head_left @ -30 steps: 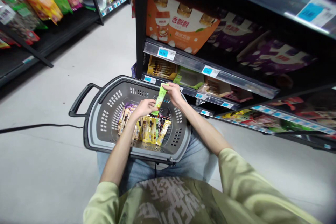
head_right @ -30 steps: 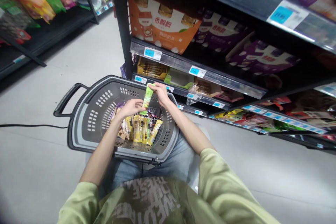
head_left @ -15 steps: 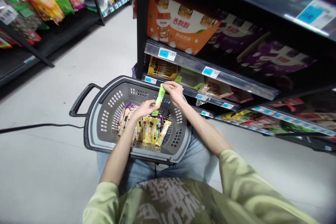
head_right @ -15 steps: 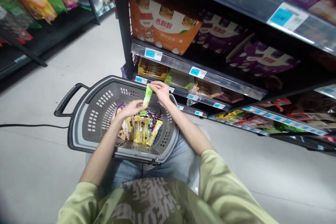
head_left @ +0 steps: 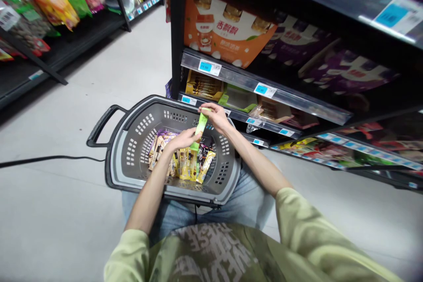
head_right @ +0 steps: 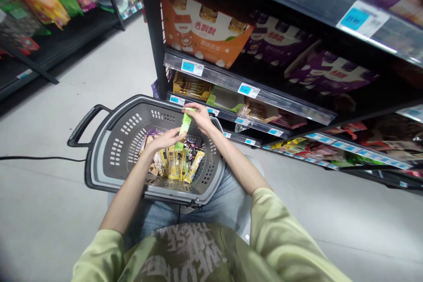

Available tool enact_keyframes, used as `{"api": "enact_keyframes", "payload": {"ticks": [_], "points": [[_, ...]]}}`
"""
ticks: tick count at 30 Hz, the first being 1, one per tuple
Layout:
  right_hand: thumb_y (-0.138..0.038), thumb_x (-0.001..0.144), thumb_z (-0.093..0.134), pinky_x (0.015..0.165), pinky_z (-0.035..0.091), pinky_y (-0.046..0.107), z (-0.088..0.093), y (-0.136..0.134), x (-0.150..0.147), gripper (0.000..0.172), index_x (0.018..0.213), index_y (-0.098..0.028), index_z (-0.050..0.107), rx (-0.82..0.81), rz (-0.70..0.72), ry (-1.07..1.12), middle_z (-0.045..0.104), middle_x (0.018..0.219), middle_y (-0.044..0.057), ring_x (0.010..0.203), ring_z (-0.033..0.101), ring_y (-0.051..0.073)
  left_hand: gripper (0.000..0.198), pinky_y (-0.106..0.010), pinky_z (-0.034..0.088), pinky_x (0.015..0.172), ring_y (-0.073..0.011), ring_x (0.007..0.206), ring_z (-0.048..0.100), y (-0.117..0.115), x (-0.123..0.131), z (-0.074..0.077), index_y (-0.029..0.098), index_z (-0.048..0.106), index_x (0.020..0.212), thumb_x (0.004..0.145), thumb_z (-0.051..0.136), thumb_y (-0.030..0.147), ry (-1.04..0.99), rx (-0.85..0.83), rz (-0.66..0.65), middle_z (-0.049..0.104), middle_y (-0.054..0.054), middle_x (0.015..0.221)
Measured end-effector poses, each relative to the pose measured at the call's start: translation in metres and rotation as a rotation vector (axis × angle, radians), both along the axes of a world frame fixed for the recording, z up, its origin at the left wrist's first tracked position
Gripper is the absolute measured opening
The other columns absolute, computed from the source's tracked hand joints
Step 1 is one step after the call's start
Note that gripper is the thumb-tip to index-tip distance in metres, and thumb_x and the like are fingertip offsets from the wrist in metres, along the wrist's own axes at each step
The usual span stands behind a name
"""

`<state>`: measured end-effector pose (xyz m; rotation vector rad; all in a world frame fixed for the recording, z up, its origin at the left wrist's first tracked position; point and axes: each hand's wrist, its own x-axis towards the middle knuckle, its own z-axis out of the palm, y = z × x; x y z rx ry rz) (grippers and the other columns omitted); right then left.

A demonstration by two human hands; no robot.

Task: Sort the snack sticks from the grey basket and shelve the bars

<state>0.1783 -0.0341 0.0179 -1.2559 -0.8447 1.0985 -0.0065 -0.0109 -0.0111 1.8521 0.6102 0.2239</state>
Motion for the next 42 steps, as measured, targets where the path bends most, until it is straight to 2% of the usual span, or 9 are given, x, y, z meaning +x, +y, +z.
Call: {"api": "enact_keyframes", "payload": {"ticks": [5,9,14,17,21,25,30,35,42], "points": [[-0.037,0.065,0.088,0.087,0.059,0.035,0.005,-0.004,-0.004,0.053,0.11,-0.019,0.067,-0.031,0.043,0.17,0.078,0.094,0.007,0.087,0.074,0.021,0.037,-0.025,0.05,0.063,-0.019,0.072,0.07,-0.002,0.001,0.006,0.018,0.056,0.097,0.094,0.048,0.054,-0.031,-0.14,0.052,0.068,-0.004,0.077],[-0.041,0.068,0.087,0.091,0.059,0.036,0.005,-0.005,-0.006,0.049,0.108,-0.018,0.068,0.013,0.008,0.147,0.077,0.105,0.009,0.095,0.075,0.022,0.038,-0.026,0.053,0.061,-0.017,0.069,0.071,-0.005,0.003,0.008,0.018,0.049,0.095,0.093,0.05,0.056,-0.111,-0.302,0.088,0.064,-0.004,0.085],[-0.05,0.07,0.085,0.089,0.061,0.039,0.001,-0.005,-0.008,0.049,0.102,-0.017,0.07,-0.018,0.052,0.164,0.078,0.104,0.011,0.095,0.075,0.025,0.037,-0.024,0.048,0.053,-0.0099,0.051,0.058,-0.007,0.005,0.006,0.019,0.047,0.087,0.096,0.046,0.054,-0.193,-0.244,0.09,0.057,0.001,0.072],[-0.054,0.069,0.084,0.087,0.062,0.04,-0.002,-0.005,-0.01,0.049,0.098,-0.016,0.071,-0.057,0.124,0.157,0.077,0.104,0.013,0.095,0.075,0.026,0.037,-0.024,0.045,0.049,-0.0097,0.048,0.054,-0.007,0.006,0.005,0.019,0.048,0.089,0.096,0.046,0.055,-0.23,-0.291,0.124,0.055,0.002,0.07],[-0.056,0.067,0.085,0.086,0.062,0.042,-0.004,-0.005,-0.011,0.05,0.093,-0.016,0.072,-0.029,0.141,0.115,0.078,0.101,0.013,0.094,0.075,0.027,0.041,-0.024,0.042,0.046,-0.0091,0.047,0.05,-0.009,0.007,0.008,0.019,0.048,0.091,0.094,0.048,0.06,-0.249,-0.351,0.152,0.053,0.002,0.068],[-0.055,0.067,0.085,0.088,0.06,0.04,-0.004,-0.007,-0.012,0.051,0.097,-0.016,0.074,-0.003,0.175,0.089,0.078,0.102,0.013,0.097,0.074,0.027,0.045,-0.023,0.039,0.044,-0.0088,0.046,0.048,-0.01,0.009,0.009,0.019,0.048,0.091,0.091,0.05,0.065,-0.268,-0.402,0.169,0.052,0.003,0.066],[-0.058,0.071,0.08,0.091,0.058,0.038,-0.003,-0.009,-0.013,0.055,0.105,-0.015,0.074,-0.034,0.23,-0.003,0.077,0.108,0.013,0.104,0.072,0.027,0.041,-0.022,0.038,0.041,-0.008,0.045,0.048,-0.01,0.01,0.009,0.02,0.047,0.092,0.092,0.052,0.06,-0.302,-0.44,0.184,0.049,0.004,0.067],[-0.059,0.07,0.08,0.09,0.057,0.035,-0.005,-0.009,-0.013,0.056,0.105,-0.015,0.075,-0.042,0.229,-0.029,0.077,0.108,0.013,0.102,0.073,0.025,0.038,-0.021,0.039,0.042,-0.0072,0.045,0.048,-0.011,0.01,0.011,0.02,0.045,0.086,0.092,0.056,0.056,-0.305,-0.402,0.181,0.049,0.004,0.066],[-0.06,0.07,0.079,0.08,0.059,0.031,-0.009,-0.011,-0.018,0.055,0.102,-0.016,0.076,-0.041,0.301,-0.063,0.076,0.11,0.011,0.093,0.074,0.023,0.042,-0.023,0.043,0.044,-0.0084,0.046,0.05,-0.009,0.01,0.014,0.019,0.046,0.079,0.088,0.06,0.057,-0.315,-0.388,0.175,0.049,0.004,0.061]]}}
